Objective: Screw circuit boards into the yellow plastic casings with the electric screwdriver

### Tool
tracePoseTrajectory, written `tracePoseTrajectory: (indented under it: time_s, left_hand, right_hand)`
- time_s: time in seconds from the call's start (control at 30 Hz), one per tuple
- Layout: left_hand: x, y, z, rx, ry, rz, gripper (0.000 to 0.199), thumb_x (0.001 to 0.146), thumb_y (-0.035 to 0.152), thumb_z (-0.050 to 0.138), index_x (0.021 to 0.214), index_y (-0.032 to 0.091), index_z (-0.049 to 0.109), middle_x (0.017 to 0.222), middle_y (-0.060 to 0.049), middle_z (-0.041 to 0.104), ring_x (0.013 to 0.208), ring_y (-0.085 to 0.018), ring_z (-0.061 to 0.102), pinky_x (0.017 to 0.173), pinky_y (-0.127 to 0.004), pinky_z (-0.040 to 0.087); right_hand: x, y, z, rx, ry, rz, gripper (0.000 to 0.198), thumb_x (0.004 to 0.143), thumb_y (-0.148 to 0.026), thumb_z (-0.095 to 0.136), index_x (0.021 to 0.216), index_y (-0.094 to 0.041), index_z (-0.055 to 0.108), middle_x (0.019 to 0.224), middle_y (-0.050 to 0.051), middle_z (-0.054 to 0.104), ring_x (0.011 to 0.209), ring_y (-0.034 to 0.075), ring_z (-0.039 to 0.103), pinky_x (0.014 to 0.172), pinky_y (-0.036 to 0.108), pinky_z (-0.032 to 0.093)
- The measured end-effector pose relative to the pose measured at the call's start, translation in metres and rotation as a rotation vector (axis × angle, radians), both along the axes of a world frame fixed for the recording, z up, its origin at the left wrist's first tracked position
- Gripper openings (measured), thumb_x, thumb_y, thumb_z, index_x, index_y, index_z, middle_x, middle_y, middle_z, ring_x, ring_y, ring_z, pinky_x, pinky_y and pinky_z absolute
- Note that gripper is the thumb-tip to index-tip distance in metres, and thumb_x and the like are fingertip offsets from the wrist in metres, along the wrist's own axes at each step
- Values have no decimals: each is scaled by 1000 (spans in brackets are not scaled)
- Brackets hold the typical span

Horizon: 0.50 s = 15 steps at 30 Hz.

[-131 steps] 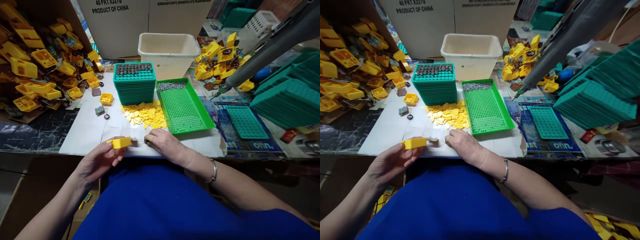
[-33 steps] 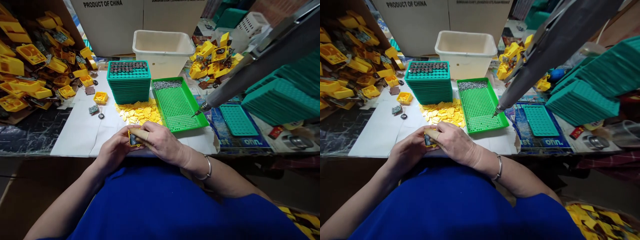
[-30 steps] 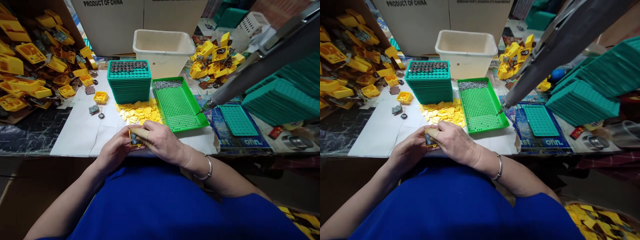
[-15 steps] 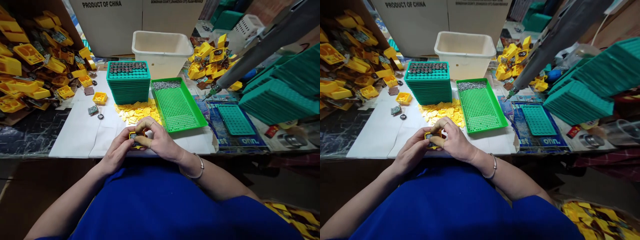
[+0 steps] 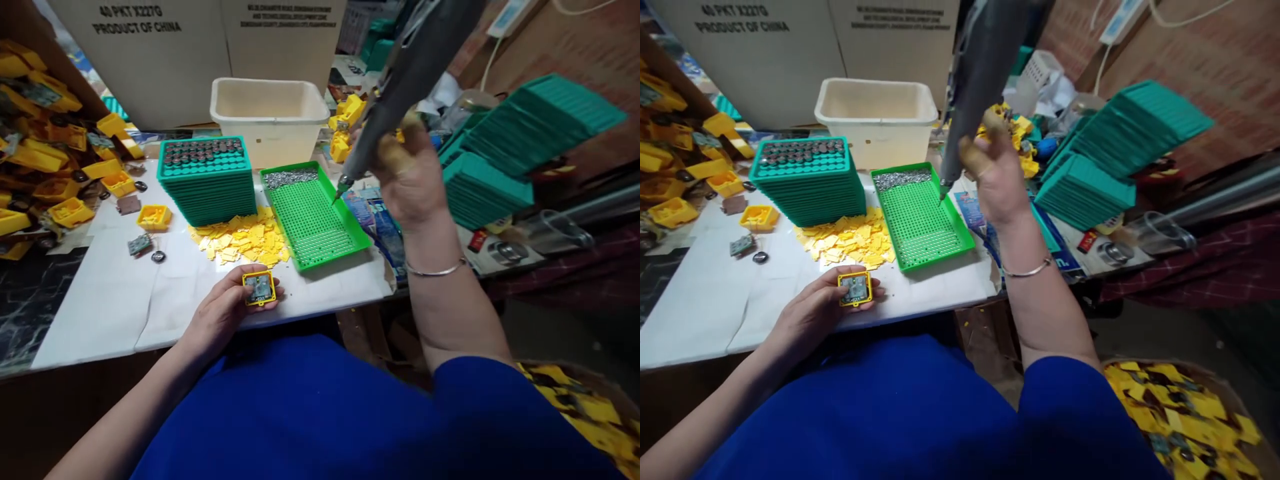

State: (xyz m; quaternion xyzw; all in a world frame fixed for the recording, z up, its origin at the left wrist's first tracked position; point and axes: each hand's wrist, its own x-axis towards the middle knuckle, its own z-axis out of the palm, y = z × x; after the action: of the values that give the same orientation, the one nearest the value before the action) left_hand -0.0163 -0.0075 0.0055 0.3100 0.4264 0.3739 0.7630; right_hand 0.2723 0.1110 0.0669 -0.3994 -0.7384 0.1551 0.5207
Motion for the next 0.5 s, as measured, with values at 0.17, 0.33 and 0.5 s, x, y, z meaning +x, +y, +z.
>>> tracePoseTrajectory:
  time_s: [0.17, 0.33, 0.5]
  left_hand:
    - [10, 6, 0, -27, 56, -2, 36, 79, 20, 61, 114, 12, 56, 101, -14, 75, 97, -30, 72, 82, -40, 57]
    - [11, 7, 0, -37, 69, 5, 35, 80, 19, 59, 114, 13, 56, 103, -15, 75, 98, -31, 72, 82, -42, 58]
    - [10, 7, 1, -42, 69, 7, 33, 82, 19, 58, 115, 12, 56, 105, -16, 74, 99, -31, 72, 82, -41, 58]
  right_hand:
    - [-30, 6, -15, -172, 498, 201, 33, 68, -43, 78, 90, -23, 65, 84, -5, 71, 64, 6, 67, 56, 18, 50]
    - [-69, -11, -34, -249, 527, 146, 42, 75, -64, 67, 87, -26, 54, 63, -5, 52, 49, 9, 50, 46, 26, 44]
    - [-86, -16, -49, -347, 531, 89, 49, 73, -70, 64, 89, -26, 49, 59, -5, 48, 48, 11, 45, 45, 28, 40]
